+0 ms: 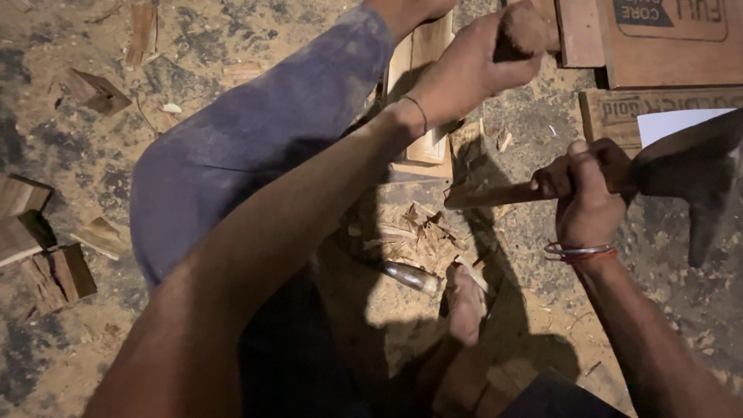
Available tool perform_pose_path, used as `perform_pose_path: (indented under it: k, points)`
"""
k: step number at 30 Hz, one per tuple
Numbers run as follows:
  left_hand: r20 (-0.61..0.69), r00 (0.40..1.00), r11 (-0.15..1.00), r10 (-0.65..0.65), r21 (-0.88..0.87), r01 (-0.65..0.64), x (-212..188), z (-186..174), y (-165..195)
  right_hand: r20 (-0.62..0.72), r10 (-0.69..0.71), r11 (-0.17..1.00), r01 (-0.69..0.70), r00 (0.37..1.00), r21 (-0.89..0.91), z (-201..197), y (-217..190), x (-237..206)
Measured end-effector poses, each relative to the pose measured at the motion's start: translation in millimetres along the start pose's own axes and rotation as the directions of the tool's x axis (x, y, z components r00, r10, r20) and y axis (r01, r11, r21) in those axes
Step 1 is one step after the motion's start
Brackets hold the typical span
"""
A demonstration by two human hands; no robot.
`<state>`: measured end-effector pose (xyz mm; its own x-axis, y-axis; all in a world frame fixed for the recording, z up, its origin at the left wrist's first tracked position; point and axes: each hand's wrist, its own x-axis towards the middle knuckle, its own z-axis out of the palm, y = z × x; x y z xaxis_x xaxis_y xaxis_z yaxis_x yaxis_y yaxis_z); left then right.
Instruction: The person sits on the floor and shapes small wooden blocks with an adze, chopping off pieces and trimming the wood. The person holds each block between the feet and legs, strikes it with the adze, and sets worked pieces aside among other cut wood pieces on the floor.
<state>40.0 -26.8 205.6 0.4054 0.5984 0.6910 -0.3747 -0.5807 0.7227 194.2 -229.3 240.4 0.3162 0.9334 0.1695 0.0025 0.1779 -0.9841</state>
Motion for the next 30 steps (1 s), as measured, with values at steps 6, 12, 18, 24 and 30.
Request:
perform_pose_path:
  k: [6,12,18,24,30]
  points:
    - [0.016,0.966,0.966,-0.258,0.013,0.257,5,-4,0,0.007,-0.016,0.999,0.016,1.000,-0.052,2,-1,0]
    - [0.063,0.971,0.967,-0.232,-0.089,0.237,8,-10,-4,0.020,0.003,0.999,-0.002,1.000,-0.051,8,-3,0]
    - [0.003,0.994,0.994,-0.109,0.001,0.109,-1,-1,0,0.031,-0.011,0.999,0.013,0.999,-0.036,5,1,2]
    - [-0.008,0.979,0.978,-0.204,0.050,0.204,-2,-3,0,0.012,0.004,0.996,-0.003,1.000,-0.084,7,2,1]
    - [-0.055,0.988,0.989,-0.146,-0.025,0.145,-7,-6,0,-0.129,0.020,0.959,-0.055,0.991,-0.278,14,-66,32]
